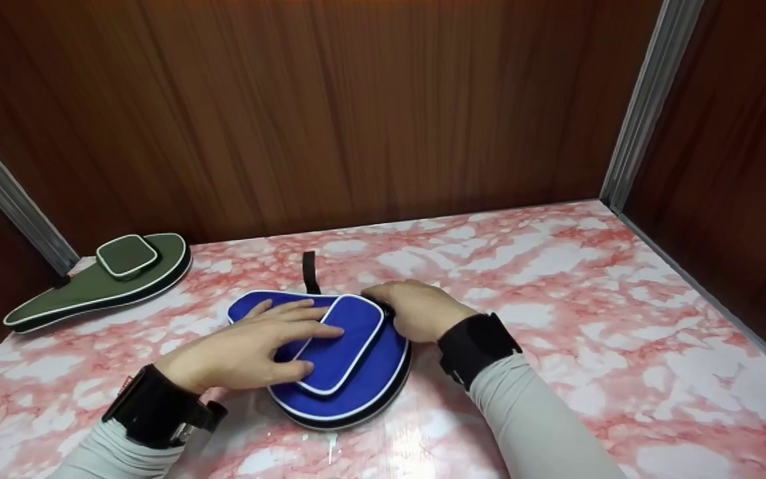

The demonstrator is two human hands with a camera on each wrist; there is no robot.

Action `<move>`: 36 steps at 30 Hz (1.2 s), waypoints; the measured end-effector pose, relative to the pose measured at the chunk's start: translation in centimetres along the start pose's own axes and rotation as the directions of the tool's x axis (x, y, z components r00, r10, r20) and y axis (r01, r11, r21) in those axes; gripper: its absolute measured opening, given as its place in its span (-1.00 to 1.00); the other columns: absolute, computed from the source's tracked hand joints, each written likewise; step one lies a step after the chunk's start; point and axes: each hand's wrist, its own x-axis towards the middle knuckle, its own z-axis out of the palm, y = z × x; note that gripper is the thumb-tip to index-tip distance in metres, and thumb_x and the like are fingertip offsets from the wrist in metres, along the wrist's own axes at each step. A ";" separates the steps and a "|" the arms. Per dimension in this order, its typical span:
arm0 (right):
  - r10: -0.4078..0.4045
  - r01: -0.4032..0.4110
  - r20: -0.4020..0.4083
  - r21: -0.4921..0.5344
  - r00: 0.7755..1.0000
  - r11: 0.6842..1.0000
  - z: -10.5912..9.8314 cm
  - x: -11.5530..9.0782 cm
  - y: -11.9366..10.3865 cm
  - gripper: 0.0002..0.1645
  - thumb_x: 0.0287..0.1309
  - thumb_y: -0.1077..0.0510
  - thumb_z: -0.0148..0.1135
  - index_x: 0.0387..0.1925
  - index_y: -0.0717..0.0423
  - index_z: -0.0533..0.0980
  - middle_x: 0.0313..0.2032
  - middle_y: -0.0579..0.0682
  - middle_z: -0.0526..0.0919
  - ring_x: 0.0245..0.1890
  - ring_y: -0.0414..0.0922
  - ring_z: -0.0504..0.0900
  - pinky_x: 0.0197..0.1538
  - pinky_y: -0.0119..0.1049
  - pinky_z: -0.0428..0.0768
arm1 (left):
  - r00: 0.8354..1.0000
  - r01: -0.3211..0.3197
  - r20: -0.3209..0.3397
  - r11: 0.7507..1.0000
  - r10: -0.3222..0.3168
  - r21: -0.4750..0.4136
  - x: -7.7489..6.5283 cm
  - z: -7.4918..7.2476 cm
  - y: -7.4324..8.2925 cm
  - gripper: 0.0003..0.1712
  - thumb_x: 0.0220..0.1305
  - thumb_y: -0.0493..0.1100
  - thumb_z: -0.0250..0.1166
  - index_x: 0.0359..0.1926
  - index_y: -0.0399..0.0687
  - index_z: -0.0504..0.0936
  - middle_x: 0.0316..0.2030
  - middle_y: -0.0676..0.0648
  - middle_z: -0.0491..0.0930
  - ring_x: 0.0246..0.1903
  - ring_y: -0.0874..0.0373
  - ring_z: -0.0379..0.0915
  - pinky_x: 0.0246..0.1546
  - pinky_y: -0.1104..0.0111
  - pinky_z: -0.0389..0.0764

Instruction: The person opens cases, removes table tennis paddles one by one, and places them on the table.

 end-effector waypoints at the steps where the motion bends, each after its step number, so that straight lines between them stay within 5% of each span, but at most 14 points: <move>1: -0.012 0.012 0.010 0.018 1.000 1.000 -0.1 0.0 0.1 -0.21 0.29 0.53 0.10 0.53 0.18 0.50 0.39 0.17 0.64 0.44 0.20 0.56 0.48 0.25 0.44 | 1.000 -0.007 0.008 1.000 0.007 -0.003 0.0 -0.1 0.0 -0.34 0.43 0.05 0.31 0.54 0.40 0.59 0.66 0.10 0.30 0.72 -0.01 -0.04 0.55 -0.47 -0.20; 4: -0.031 0.029 0.031 0.052 0.999 0.998 -0.2 0.0 0.2 -0.18 0.25 0.56 0.07 0.53 0.17 0.51 0.40 0.16 0.64 0.44 0.20 0.55 0.49 0.26 0.42 | 0.999 -0.030 0.025 0.999 0.030 -0.014 -0.1 -0.3 0.1 -0.32 0.38 0.03 0.31 0.51 0.40 0.61 0.65 0.12 0.32 0.72 0.00 -0.04 0.56 -0.45 -0.22; 11: -0.015 0.013 0.047 0.033 0.999 0.999 0.0 -0.4 0.2 -0.47 0.50 0.38 0.10 0.36 0.03 0.65 0.21 0.00 0.73 0.22 0.09 0.69 0.34 0.22 0.56 | 0.994 -0.100 0.045 0.993 0.103 -0.057 0.1 0.1 0.6 -0.32 0.29 -0.01 0.31 0.46 0.40 0.67 0.62 0.11 0.37 0.70 0.00 0.02 0.54 -0.48 -0.20; 20: 0.040 -0.036 0.057 -0.071 0.998 0.997 -0.3 -0.9 -0.2 -0.53 0.33 0.40 0.17 0.19 0.10 0.71 0.00 -0.02 0.73 -0.02 -0.02 0.71 0.16 0.13 0.66 | 0.994 -0.096 0.042 0.994 0.098 -0.053 0.1 0.5 0.7 -0.35 0.33 -0.01 0.29 0.45 0.44 0.66 0.62 0.13 0.37 0.70 -0.01 0.01 0.55 -0.46 -0.20; 24: 0.026 -0.021 0.063 -0.084 0.998 0.996 -1.0 -1.8 0.0 -0.61 0.39 0.38 0.16 0.10 0.10 0.74 -0.02 -0.03 0.77 0.02 -0.03 0.72 0.20 0.13 0.65 | 0.995 -0.090 0.048 0.995 0.092 -0.042 0.1 0.4 0.8 -0.35 0.36 0.00 0.29 0.46 0.47 0.65 0.63 0.14 0.35 0.71 -0.02 -0.01 0.56 -0.45 -0.22; 30: 0.045 -0.044 0.126 -0.015 0.991 0.999 -2.0 -3.1 0.7 -0.72 0.39 0.32 0.25 -0.03 -0.01 0.76 -0.17 -0.20 0.74 -0.14 -0.19 0.64 0.05 -0.07 0.63 | 0.995 -0.091 0.046 0.995 0.092 -0.033 0.1 0.3 0.8 -0.36 0.37 -0.01 0.30 0.47 0.46 0.65 0.63 0.12 0.35 0.71 -0.04 -0.01 0.56 -0.45 -0.22; 36: 0.156 -0.174 0.221 0.064 0.963 0.983 -2.5 -4.0 0.5 -0.72 0.21 0.34 0.40 -0.13 -0.07 0.67 -0.32 -0.16 0.65 -0.35 -0.19 0.61 -0.27 -0.21 0.61 | 0.996 -0.080 0.037 0.997 0.080 -0.014 0.1 0.4 0.8 -0.36 0.41 0.02 0.30 0.50 0.46 0.62 0.65 0.15 0.30 0.71 -0.06 -0.03 0.55 -0.47 -0.23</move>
